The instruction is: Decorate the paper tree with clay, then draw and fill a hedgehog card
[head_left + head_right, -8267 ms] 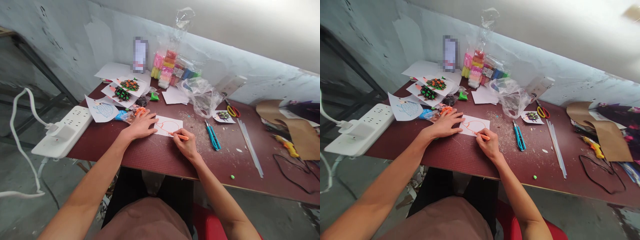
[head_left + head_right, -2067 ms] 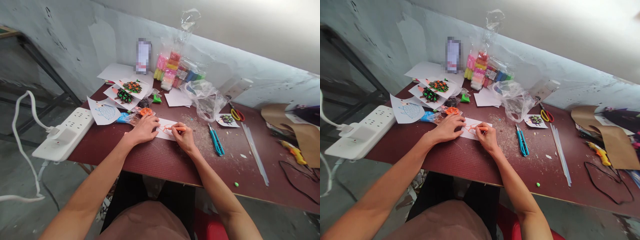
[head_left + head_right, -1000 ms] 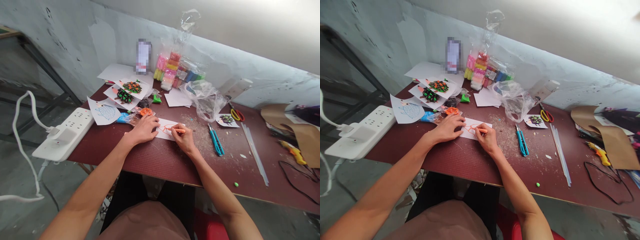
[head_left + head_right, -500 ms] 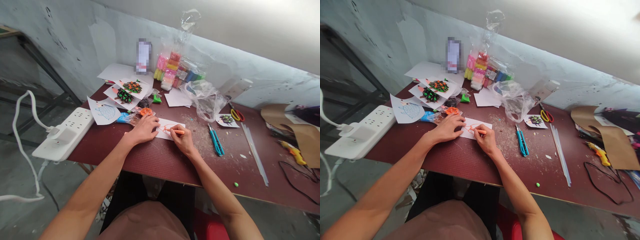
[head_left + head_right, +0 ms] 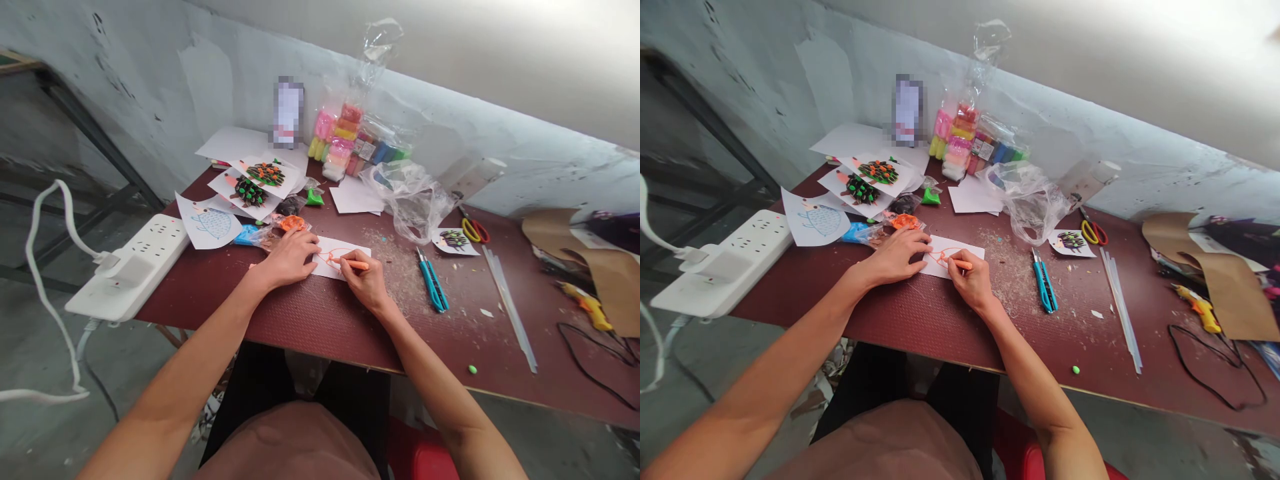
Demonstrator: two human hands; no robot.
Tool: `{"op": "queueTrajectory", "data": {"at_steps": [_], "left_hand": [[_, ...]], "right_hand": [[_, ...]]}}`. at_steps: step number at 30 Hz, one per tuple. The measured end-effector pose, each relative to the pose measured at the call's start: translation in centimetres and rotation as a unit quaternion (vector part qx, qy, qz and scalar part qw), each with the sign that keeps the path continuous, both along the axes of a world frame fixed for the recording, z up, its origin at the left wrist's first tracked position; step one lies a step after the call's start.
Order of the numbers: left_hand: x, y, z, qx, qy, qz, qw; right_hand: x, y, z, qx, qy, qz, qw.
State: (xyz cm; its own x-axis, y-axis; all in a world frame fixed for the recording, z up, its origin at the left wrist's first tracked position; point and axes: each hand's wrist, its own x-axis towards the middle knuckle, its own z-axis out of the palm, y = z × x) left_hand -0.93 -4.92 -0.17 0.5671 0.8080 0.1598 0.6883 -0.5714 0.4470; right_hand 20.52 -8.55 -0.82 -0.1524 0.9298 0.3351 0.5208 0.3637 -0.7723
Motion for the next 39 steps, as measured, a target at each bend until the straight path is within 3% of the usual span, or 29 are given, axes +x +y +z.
{"op": "queueTrajectory", "data": {"at_steps": [39], "left_hand": [[-0.08, 0.08, -0.34, 0.009, -0.006, -0.004, 1.0]], "right_hand": [[-0.26, -0.37, 0.36, -0.015, 0.002, 0.024, 1.0]]}}
